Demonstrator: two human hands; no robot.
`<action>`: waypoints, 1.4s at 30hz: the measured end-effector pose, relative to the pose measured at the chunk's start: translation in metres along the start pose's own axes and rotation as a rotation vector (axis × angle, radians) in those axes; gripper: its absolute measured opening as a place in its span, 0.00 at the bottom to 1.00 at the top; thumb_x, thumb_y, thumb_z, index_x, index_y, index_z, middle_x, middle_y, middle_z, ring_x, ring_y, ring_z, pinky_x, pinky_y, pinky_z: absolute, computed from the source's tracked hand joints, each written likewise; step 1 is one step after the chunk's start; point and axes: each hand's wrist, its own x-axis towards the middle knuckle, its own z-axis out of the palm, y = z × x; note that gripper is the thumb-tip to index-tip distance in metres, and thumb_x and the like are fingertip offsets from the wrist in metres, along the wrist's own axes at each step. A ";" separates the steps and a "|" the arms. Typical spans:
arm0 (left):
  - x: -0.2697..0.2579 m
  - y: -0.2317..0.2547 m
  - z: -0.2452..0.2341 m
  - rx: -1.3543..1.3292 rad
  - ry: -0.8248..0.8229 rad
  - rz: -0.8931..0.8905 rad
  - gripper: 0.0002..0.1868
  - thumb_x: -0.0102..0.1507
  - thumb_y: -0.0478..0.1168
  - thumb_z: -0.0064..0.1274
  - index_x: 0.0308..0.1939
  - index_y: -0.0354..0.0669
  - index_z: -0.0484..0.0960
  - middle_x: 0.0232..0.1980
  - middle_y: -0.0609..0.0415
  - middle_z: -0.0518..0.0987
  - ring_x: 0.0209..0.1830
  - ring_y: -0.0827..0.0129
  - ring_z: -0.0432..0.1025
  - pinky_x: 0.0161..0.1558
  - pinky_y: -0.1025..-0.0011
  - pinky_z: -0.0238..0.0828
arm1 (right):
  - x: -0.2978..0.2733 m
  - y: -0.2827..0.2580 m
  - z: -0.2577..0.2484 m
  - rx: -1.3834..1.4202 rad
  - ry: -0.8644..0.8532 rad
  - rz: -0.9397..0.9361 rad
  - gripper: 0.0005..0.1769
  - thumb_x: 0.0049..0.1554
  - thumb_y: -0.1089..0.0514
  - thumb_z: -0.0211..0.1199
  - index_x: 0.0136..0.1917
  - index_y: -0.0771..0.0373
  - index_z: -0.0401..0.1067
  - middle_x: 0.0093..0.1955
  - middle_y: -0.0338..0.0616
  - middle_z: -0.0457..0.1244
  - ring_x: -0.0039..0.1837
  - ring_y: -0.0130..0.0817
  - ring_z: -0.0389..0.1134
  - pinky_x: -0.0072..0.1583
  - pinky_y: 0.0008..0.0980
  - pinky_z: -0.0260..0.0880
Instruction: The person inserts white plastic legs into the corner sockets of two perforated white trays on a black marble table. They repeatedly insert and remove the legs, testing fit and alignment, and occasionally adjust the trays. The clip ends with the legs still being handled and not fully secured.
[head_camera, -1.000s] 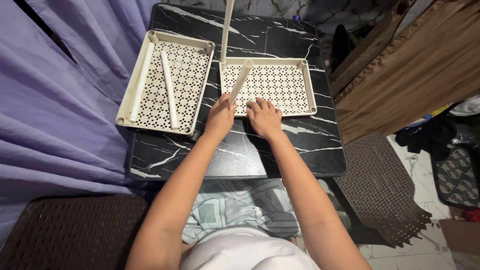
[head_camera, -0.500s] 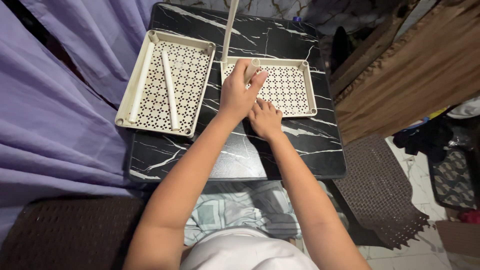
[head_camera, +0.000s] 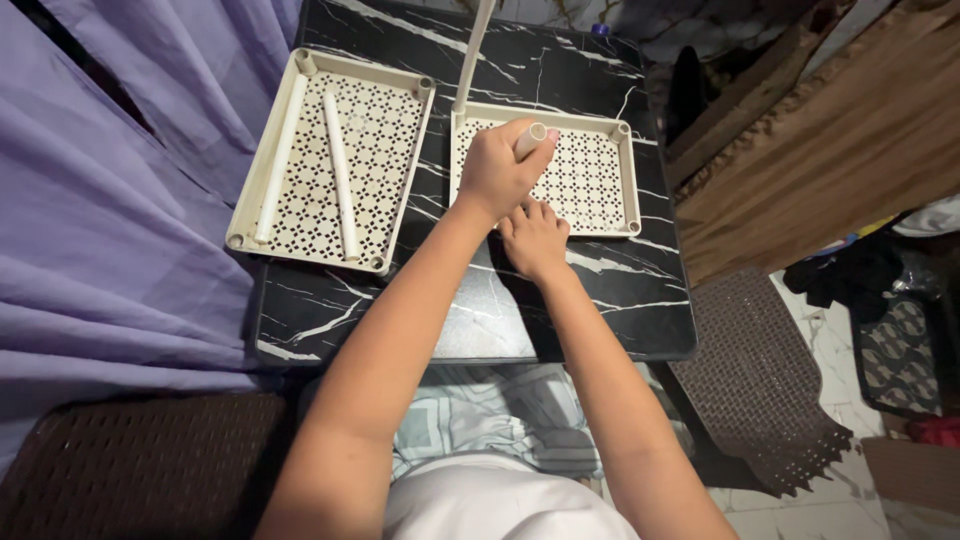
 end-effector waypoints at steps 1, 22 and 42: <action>-0.001 -0.003 -0.002 -0.012 -0.027 -0.022 0.16 0.66 0.46 0.56 0.30 0.38 0.81 0.19 0.55 0.74 0.19 0.75 0.63 0.25 0.69 0.61 | -0.001 0.000 0.001 0.005 0.001 -0.004 0.24 0.64 0.41 0.45 0.69 0.48 0.67 0.75 0.43 0.56 0.76 0.49 0.54 0.67 0.62 0.52; -0.006 -0.007 -0.005 -0.054 0.111 -0.003 0.14 0.66 0.45 0.56 0.34 0.37 0.83 0.21 0.54 0.76 0.20 0.74 0.67 0.26 0.70 0.65 | -0.003 -0.009 -0.028 0.127 -0.119 0.055 0.27 0.63 0.39 0.54 0.70 0.54 0.65 0.73 0.45 0.59 0.74 0.47 0.59 0.68 0.65 0.53; 0.003 -0.012 -0.006 0.035 0.052 -0.075 0.13 0.60 0.45 0.57 0.38 0.38 0.85 0.31 0.42 0.83 0.30 0.55 0.80 0.34 0.64 0.73 | -0.004 -0.072 -0.158 1.776 0.225 -0.627 0.43 0.56 0.56 0.67 0.80 0.62 0.55 0.80 0.49 0.54 0.80 0.40 0.56 0.81 0.36 0.53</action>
